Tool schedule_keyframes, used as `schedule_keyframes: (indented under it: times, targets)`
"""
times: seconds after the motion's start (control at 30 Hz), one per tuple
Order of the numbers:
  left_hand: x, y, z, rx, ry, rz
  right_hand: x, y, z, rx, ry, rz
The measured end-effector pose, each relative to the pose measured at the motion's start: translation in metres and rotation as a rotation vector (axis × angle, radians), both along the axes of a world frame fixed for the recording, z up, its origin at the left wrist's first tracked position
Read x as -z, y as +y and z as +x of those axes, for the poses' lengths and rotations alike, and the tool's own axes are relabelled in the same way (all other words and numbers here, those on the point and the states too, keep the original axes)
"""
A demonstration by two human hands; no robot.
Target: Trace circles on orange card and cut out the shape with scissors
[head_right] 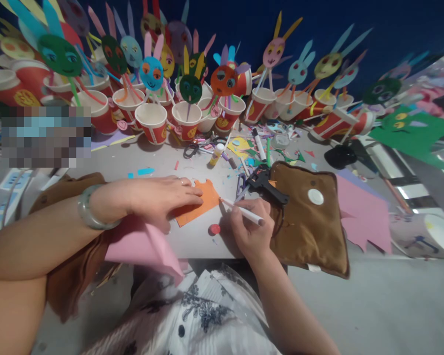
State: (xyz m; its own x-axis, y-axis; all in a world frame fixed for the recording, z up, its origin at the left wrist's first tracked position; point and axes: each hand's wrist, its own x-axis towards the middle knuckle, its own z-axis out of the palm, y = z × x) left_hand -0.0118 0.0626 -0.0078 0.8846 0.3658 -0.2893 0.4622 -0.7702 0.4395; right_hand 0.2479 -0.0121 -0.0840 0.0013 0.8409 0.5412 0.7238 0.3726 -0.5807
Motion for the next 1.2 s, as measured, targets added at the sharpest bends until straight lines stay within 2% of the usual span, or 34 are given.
schedule_keyframes:
  times: [1.2]
  targets:
    - [-0.0024,-0.0009,0.0022,0.022,0.031,0.029,-0.0001,0.0012,0.0006,0.002,-0.07,0.02]
